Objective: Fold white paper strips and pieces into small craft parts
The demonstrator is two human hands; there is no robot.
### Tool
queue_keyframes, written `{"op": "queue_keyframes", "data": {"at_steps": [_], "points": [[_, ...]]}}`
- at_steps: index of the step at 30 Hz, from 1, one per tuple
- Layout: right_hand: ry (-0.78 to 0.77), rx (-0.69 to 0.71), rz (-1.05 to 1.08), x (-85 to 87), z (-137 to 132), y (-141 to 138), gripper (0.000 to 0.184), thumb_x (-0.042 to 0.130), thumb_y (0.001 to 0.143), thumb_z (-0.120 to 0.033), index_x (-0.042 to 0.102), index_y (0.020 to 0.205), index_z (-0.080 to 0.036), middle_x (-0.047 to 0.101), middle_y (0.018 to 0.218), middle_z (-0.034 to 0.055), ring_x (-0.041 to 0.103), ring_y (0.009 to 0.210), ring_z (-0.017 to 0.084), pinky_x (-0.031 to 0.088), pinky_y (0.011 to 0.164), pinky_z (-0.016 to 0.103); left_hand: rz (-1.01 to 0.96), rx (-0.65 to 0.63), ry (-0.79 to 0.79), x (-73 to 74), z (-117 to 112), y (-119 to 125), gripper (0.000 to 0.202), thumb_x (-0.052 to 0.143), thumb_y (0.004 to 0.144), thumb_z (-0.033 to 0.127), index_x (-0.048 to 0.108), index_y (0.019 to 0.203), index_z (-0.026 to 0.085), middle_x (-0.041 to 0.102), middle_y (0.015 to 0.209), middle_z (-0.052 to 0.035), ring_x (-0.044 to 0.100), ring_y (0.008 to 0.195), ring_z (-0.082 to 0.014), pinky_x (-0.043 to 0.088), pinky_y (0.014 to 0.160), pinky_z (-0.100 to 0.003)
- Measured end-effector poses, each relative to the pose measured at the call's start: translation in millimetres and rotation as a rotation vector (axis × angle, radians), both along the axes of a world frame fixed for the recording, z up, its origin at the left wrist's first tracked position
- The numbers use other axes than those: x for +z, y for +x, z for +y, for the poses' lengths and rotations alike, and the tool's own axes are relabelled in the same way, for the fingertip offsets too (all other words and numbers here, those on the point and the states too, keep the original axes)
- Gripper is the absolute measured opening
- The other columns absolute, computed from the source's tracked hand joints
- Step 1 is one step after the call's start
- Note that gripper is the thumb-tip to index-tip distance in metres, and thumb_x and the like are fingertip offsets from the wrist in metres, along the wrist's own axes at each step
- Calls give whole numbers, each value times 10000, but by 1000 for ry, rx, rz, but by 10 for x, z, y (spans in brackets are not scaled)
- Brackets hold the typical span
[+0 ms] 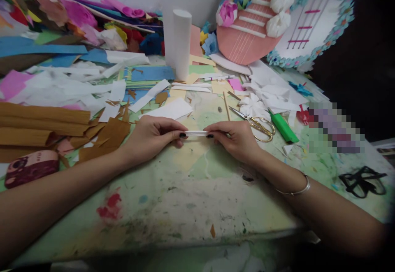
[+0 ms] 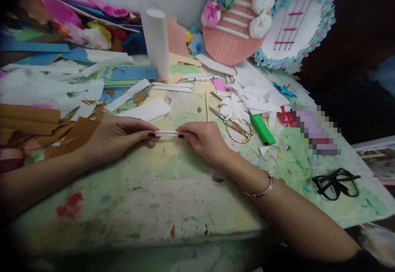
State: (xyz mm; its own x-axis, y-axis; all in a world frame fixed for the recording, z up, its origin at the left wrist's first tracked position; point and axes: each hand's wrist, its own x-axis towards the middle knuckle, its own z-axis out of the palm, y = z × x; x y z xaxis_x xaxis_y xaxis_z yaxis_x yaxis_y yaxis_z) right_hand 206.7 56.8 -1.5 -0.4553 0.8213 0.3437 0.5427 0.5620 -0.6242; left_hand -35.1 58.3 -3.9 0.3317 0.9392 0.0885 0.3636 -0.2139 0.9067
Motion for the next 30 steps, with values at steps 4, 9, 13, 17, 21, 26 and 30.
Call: {"op": "queue_keyframes", "data": {"at_steps": [4,9,13,17,21,26,30], "points": [[-107,-8,26,9,9,-15,209,544,848,-159,752,865,-163,615,561,-30,509,509,68,388,539,199,-17,-2,-25,-4,13,2,192,682,775,323,764,874,180,738,653,-23,684,574,-125,554,582,-193],[-248,-8,92,-9,61,-2,174,577,826,-198,742,871,-166,625,577,-25,520,507,76,385,527,208,-72,46,-94,27,28,12,170,719,711,308,756,829,193,724,617,-20,680,545,-140,561,572,-208],[-304,-26,137,-36,117,52,200,552,829,-195,733,910,-165,651,615,-8,572,569,99,423,574,224,-80,81,-98,48,35,9,148,730,699,322,747,768,193,720,608,-24,674,535,-139,550,544,-203],[-282,-49,146,-39,129,88,270,496,811,-130,737,923,-177,669,636,-1,606,627,117,462,656,254,-83,120,-71,34,42,-1,183,749,692,351,736,757,180,711,593,-22,658,521,-127,523,518,-189],[-277,-122,167,-26,201,60,246,544,788,-166,753,917,-183,676,644,8,583,589,121,448,611,259,-94,166,-19,70,96,-10,204,708,709,363,725,781,172,710,609,-21,650,540,-128,507,523,-199],[-226,-180,124,67,589,-25,251,549,742,-126,768,859,-166,722,747,38,593,656,131,445,647,271,96,193,108,200,438,-31,209,650,729,357,742,795,180,710,643,-20,637,597,-137,487,581,-229],[-289,-279,100,116,1041,-96,301,525,713,-92,760,890,-158,692,681,23,552,567,110,448,599,258,245,296,92,278,862,6,191,654,707,330,730,770,167,682,601,-27,606,556,-145,443,525,-242]]}}
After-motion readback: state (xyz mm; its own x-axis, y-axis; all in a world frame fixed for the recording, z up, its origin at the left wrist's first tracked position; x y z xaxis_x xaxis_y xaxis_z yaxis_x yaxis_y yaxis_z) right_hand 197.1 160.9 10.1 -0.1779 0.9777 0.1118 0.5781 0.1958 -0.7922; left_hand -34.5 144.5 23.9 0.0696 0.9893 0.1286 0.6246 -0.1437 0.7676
